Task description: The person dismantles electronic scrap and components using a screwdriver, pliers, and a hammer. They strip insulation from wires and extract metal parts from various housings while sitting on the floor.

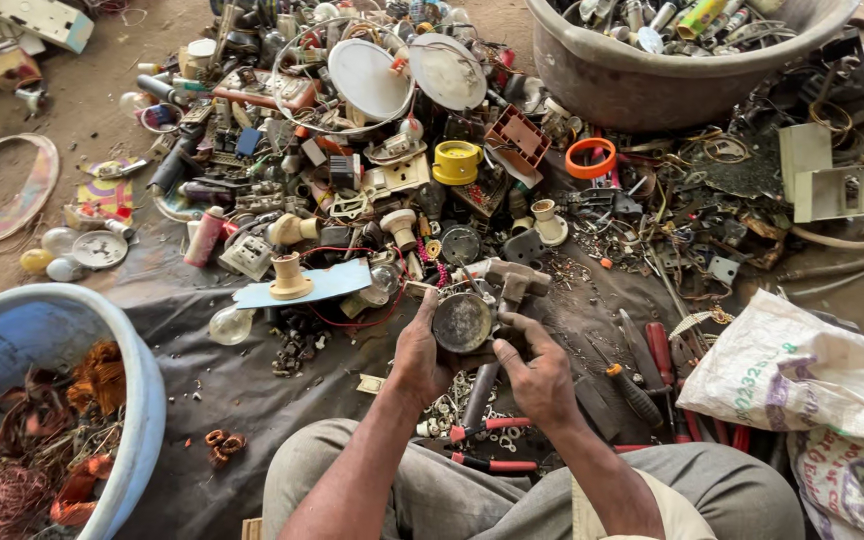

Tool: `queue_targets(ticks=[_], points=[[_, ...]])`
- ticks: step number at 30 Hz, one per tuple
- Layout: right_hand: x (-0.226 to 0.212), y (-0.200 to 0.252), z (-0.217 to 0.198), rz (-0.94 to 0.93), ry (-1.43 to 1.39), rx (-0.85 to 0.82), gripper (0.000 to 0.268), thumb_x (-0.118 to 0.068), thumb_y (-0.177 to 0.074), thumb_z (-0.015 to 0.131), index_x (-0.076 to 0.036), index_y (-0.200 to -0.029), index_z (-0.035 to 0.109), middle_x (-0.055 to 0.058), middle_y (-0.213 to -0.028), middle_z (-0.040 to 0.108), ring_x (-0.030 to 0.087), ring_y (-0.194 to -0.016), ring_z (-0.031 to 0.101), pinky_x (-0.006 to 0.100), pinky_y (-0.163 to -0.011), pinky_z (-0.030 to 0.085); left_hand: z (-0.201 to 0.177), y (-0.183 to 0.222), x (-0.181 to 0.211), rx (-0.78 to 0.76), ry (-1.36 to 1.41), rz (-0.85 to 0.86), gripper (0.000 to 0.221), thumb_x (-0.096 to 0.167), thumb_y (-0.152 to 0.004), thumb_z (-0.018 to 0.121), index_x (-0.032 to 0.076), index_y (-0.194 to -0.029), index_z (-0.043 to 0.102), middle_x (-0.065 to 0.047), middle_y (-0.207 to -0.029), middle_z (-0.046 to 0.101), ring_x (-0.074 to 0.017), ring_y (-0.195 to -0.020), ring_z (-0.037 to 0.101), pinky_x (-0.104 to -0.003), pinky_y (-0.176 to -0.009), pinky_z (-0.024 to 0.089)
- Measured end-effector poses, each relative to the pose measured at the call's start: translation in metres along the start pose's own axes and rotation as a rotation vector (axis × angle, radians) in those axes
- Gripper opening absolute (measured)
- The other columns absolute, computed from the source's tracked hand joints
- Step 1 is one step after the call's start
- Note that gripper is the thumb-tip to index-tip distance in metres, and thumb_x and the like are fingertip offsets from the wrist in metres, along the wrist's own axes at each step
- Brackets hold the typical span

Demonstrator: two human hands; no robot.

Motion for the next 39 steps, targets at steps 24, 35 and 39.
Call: queue_targets(ticks=[24, 35, 39], points=[[0.009, -0.015, -0.013, 0.207, -0.14, -0.067, 0.046, -0.011, -0.087, 0.072, -0.006, -0.131, 0.064, 0.01, -0.109, 0.074, 0.019, -0.094, 0.071, 0.032, -0.082, 0.064, 0.035, 0.041, 0.031, -0.333, -1.242, 0.644, 0.076, -0.004, -0.071, 0.081, 0.01, -0.14, 0.052, -0.011, -0.125, 0.064, -0.0213, -0.112, 0.068, -0.036, -0.097, 0.062], [0.023, -0.009, 0.001, 0.292, -0.47, -0.194, 0.022, -0.026, -0.098, 0.064, -0.004, -0.103, 0.065, 0.007, -0.078, 0.07, 0.012, -0.06, 0.064, 0.028, -0.053, 0.054, -0.018, -0.011, 0.018, -0.169, -0.505, 0.326, 0.063, 0.043, -0.091, 0.072, -0.001, -0.134, 0.059, -0.013, -0.099, 0.067, -0.0189, -0.084, 0.071, -0.036, -0.076, 0.063], [0.036, -0.009, 0.008, 0.305, -0.663, -0.222, 0.026, -0.027, -0.104, 0.062, -0.002, -0.099, 0.064, 0.004, -0.073, 0.064, 0.013, -0.058, 0.063, 0.027, -0.053, 0.055, -0.034, -0.026, 0.003, -0.152, -0.521, 0.217, 0.076, 0.062, -0.102, 0.063, -0.011, -0.117, 0.05, -0.019, -0.093, 0.065, -0.0248, -0.077, 0.07, -0.042, -0.069, 0.062]])
Point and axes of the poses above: each hand's wrist, its own y-axis away from the middle knuckle, its own z-axis out of the palm, x = y × z, the point moved 5 cm from there along -y, towards the middle knuckle
